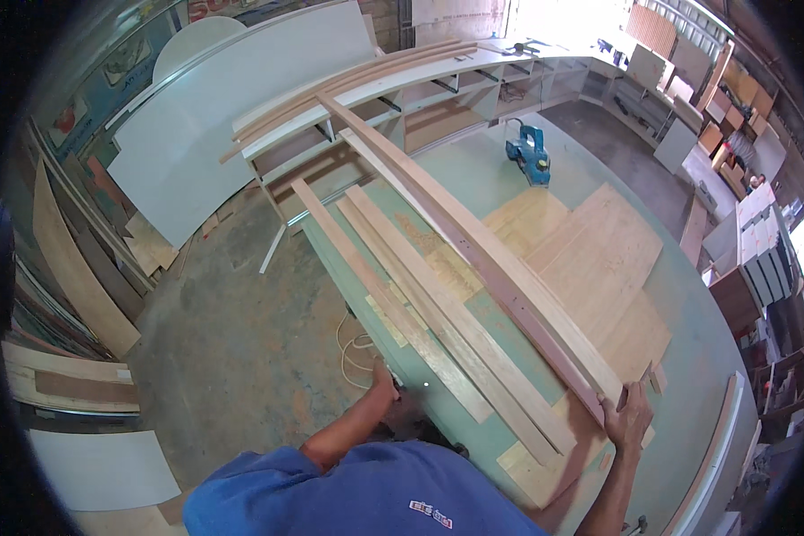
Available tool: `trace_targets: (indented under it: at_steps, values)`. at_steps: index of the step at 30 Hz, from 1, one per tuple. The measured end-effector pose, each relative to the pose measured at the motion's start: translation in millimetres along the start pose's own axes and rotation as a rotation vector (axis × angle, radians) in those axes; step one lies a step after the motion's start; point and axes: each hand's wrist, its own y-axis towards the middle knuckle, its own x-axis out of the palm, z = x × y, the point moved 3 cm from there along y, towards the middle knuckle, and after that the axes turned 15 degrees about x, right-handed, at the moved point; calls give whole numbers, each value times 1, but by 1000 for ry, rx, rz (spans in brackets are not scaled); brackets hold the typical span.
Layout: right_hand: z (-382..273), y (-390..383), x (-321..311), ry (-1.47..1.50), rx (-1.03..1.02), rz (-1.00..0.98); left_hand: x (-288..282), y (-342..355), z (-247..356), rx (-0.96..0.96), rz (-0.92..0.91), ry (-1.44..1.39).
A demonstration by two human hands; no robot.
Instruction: The person uses a square and a pencil to mark a piece of wood on a workbench, then moves several long boards to different positions in the workshop, and eventually picks up a sander from the floor.
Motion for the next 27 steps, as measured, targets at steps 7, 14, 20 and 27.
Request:
trace_targets:
  at_steps: [7, 14, 20, 27]
  values:
    - [-72, -100, -30, -38, 219, -88, -13, 36, -25, -100, -193, -119]
    - [-179, -193, -46, 4, 254, -37, -33, 67, -14, -125, -343, -61]
    - [-239, -238, -70, 0, 322, -96, -42, 65, 5, -330, -303, -342]
    - [-248, -277, -77, -39, 362, -111, -43, 32, 94, 51, 88, 319]
